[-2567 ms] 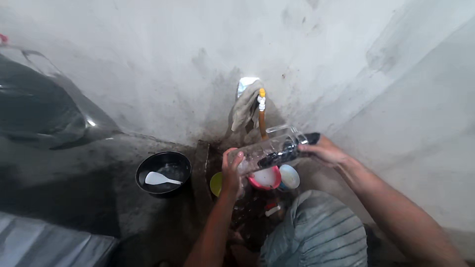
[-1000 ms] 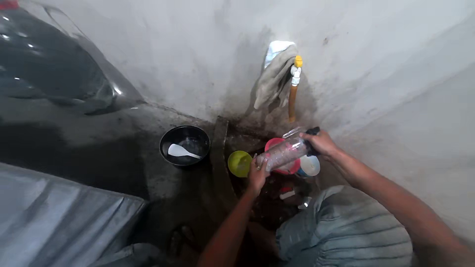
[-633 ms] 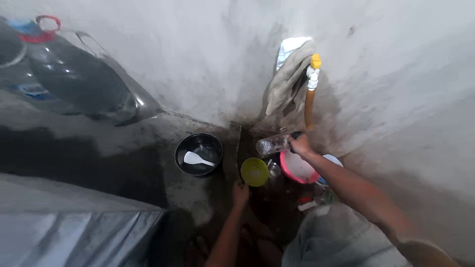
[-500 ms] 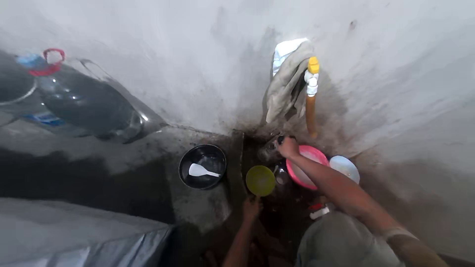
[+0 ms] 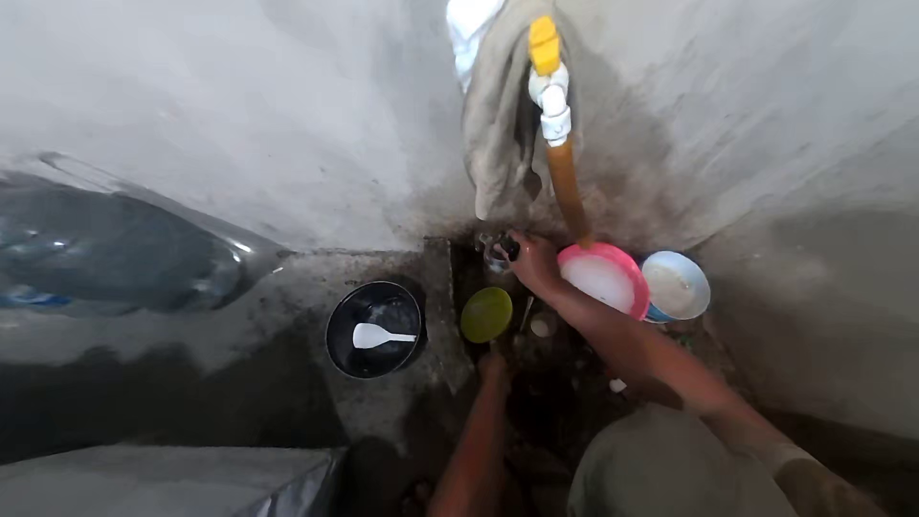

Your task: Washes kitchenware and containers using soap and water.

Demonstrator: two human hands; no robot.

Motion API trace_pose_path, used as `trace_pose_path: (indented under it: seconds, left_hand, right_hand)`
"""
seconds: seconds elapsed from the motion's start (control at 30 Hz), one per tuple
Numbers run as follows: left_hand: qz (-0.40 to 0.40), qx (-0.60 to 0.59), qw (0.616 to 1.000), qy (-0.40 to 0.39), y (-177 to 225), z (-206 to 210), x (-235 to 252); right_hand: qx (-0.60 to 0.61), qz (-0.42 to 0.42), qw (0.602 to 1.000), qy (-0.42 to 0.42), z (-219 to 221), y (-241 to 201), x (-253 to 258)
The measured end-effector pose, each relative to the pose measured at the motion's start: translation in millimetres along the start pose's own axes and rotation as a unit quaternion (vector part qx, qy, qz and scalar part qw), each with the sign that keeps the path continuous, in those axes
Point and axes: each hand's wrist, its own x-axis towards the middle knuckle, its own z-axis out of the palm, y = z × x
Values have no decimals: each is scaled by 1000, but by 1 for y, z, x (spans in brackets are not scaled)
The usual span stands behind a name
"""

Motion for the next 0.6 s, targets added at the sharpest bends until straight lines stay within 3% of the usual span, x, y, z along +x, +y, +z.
trace_pose_path:
  seconds: [0.13,0.2,0.4,0.5,0.53,0.6]
  left_hand:
    - [8,-128,990,50,10,9,10]
    - [33,-182,981,64,13,14,7]
    - [46,-172,984,25,22,13,16]
    - [84,-121,989,22,19,12,-17]
    - [118,-101,987,30,18,11,-31]
    - [207,-57,975,51,19,7,-54]
  right_hand:
    - [180,1,973,146,-27,-10,-22]
    - [272,-8,947,169,-34,-10,-38]
    - [429,152,888,-62,-31,2,-68]
    - [455,164,849,-213,-17,13,-78]
    - [429,122,861,-247,-9,13,-83]
    - [222,-2,934,-279,5,11,-97]
